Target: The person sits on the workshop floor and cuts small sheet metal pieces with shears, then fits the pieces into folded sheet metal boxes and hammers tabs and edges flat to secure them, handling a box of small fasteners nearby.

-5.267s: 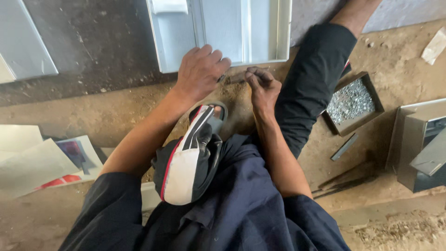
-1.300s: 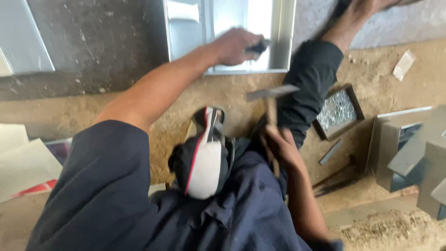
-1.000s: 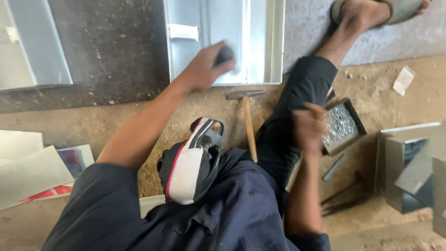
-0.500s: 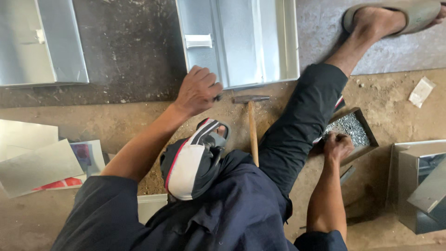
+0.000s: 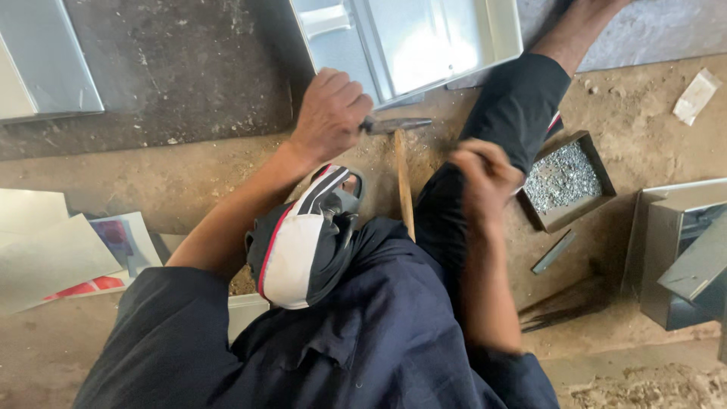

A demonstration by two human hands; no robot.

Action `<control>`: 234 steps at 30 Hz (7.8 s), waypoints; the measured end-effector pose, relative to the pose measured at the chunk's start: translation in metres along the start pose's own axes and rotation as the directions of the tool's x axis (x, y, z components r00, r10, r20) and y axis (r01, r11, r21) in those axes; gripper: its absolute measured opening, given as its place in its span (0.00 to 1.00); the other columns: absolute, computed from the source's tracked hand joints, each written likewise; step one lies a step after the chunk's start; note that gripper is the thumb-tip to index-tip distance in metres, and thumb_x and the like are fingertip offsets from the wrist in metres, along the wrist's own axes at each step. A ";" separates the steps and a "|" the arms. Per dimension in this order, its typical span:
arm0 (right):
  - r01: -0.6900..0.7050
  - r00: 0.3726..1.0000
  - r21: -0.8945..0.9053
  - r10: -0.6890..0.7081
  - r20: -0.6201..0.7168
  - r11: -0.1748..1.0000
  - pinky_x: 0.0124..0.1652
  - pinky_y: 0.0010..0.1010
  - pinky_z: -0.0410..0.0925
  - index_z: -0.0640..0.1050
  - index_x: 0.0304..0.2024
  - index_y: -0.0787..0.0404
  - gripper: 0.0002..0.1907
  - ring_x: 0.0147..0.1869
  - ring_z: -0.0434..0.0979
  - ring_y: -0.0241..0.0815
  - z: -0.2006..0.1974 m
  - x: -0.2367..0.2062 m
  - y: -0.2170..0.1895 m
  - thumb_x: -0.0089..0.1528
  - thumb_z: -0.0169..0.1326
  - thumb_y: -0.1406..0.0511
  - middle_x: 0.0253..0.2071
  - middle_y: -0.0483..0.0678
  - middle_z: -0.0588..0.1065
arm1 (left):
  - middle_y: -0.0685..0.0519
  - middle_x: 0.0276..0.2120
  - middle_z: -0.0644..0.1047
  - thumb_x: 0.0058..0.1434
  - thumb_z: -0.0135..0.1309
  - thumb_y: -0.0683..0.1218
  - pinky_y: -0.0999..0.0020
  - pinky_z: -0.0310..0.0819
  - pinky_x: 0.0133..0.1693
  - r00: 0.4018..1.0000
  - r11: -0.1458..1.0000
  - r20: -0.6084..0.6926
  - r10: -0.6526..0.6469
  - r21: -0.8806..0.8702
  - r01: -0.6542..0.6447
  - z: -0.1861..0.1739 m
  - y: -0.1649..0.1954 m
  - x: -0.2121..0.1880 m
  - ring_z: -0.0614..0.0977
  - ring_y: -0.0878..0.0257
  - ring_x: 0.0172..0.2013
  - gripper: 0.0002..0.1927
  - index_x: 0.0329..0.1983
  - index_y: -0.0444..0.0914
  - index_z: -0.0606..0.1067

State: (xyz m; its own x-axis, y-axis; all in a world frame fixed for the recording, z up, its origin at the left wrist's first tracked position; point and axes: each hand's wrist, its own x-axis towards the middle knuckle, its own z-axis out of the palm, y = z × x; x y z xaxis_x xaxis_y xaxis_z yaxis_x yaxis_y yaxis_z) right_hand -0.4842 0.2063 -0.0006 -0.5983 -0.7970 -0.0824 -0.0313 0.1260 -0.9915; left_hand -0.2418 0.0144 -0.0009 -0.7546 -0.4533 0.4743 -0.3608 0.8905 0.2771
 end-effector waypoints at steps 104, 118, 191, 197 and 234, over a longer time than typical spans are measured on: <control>0.397 0.916 -0.276 -0.361 0.173 0.875 0.27 0.36 0.60 0.72 0.29 0.66 0.23 0.25 0.65 0.39 0.006 -0.044 -0.103 0.75 0.44 0.59 0.21 0.48 0.67 | 0.51 0.32 0.78 0.57 0.52 0.30 0.57 0.76 0.32 0.843 0.924 0.529 0.100 -0.364 0.119 0.056 -0.051 0.061 0.83 0.53 0.33 0.12 0.36 0.40 0.73; 0.371 0.927 -0.523 -0.274 0.256 0.767 0.25 0.35 0.60 0.72 0.29 0.63 0.22 0.23 0.66 0.39 -0.006 -0.038 -0.091 0.75 0.42 0.59 0.21 0.47 0.68 | 0.49 0.33 0.79 0.52 0.54 0.32 0.55 0.74 0.33 0.889 0.904 0.427 0.167 -0.426 0.035 0.046 -0.048 0.063 0.82 0.49 0.34 0.11 0.35 0.39 0.72; -0.288 0.847 -0.327 0.080 -0.526 0.900 0.31 0.30 0.69 0.81 0.37 0.72 0.08 0.30 0.74 0.36 -0.193 0.022 0.113 0.63 0.63 0.69 0.31 0.48 0.77 | 0.50 0.28 0.75 0.62 0.55 0.51 0.55 0.66 0.39 0.965 0.970 0.125 -0.229 0.115 0.216 -0.014 0.019 0.001 0.77 0.54 0.34 0.10 0.34 0.40 0.76; 0.009 0.929 -0.006 -0.010 -0.370 1.000 0.43 0.28 0.72 0.83 0.41 0.70 0.06 0.39 0.77 0.37 -0.146 -0.002 0.054 0.63 0.57 0.75 0.37 0.49 0.79 | 0.54 0.27 0.73 0.60 0.53 0.45 0.61 0.62 0.35 0.987 0.979 0.034 -0.160 0.137 0.154 -0.001 0.030 -0.003 0.75 0.59 0.30 0.03 0.33 0.42 0.75; 0.115 0.993 -0.480 -0.091 0.073 0.870 0.42 0.36 0.73 0.81 0.46 0.60 0.14 0.40 0.80 0.43 0.097 0.058 0.050 0.61 0.63 0.60 0.39 0.50 0.81 | 0.48 0.19 0.76 0.69 0.56 0.60 0.57 0.66 0.22 0.978 0.977 0.054 -0.201 0.080 0.196 -0.072 0.023 0.091 0.77 0.54 0.18 0.21 0.30 0.40 0.76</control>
State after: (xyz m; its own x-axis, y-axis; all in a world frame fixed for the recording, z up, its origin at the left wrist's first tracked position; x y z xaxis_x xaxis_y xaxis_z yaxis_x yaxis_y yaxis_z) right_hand -0.4429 0.1090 -0.0648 -0.5328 -0.8462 0.0014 -0.4803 0.3010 -0.8239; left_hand -0.2789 -0.0092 0.1088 -0.6957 -0.6199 0.3630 -0.5445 0.7846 0.2965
